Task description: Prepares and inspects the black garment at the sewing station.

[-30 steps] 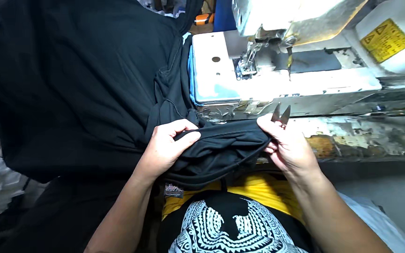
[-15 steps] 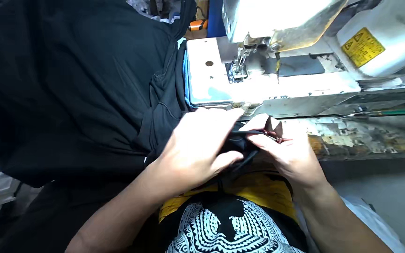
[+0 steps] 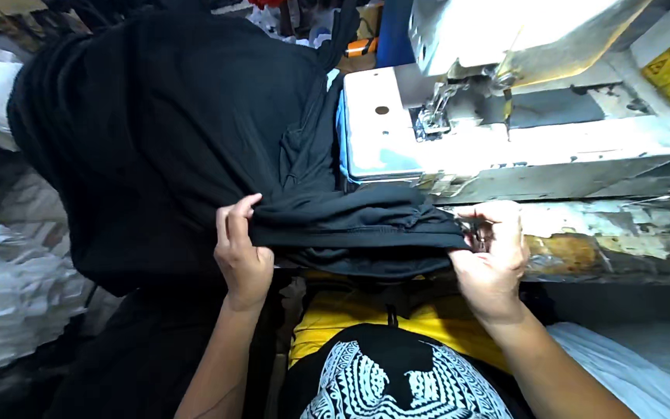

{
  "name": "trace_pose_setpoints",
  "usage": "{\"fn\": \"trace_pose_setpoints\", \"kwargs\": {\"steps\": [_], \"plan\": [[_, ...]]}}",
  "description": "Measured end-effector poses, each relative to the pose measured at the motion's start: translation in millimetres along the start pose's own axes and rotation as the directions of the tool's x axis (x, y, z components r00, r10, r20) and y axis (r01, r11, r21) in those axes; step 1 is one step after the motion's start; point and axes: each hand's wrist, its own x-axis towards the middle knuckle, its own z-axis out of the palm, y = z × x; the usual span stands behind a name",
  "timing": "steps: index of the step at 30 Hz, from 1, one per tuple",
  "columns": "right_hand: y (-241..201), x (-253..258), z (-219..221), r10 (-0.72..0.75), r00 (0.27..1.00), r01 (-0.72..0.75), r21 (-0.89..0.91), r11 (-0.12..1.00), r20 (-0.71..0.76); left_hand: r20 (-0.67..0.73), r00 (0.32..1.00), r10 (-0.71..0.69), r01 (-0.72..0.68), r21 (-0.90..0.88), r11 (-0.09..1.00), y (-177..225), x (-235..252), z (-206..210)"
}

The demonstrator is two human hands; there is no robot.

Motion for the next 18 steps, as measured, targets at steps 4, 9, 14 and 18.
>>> {"fn": "trace_pose_setpoints", "kwargs": {"steps": [4, 9, 14, 18], "plan": [[1.6, -1.4, 0.6, -0.037, 0.999, 0.038, 0.052, 0.998, -0.030, 0.034, 0.999, -0.025, 0.026, -0.050, 0.998, 1.6, -15.2, 5.5], [3.1, -4.3, -4.8, -0.101, 0.993, 0.103, 0.026, 0.994, -0.053, 0.301, 0.953, -0.022, 0.046, -0.076, 0.996, 24.8, -5.2, -28.2], [1.9, -5.2, -7.2, -0.137, 0.988, 0.141, 0.057, 0.988, -0.066, 0.165, 0.960, 0.228, -0.161, -0.342, 0.926, 82.9, -1.9, -55.9], [-12.2, 6.1, -16.5, 0.003, 0.997, -0.040, 0.442, 0.896, 0.083, 0.265, 0.851, 0.453, -0.319, -0.424, 0.847, 115.6, 9.2, -3.6]]}}
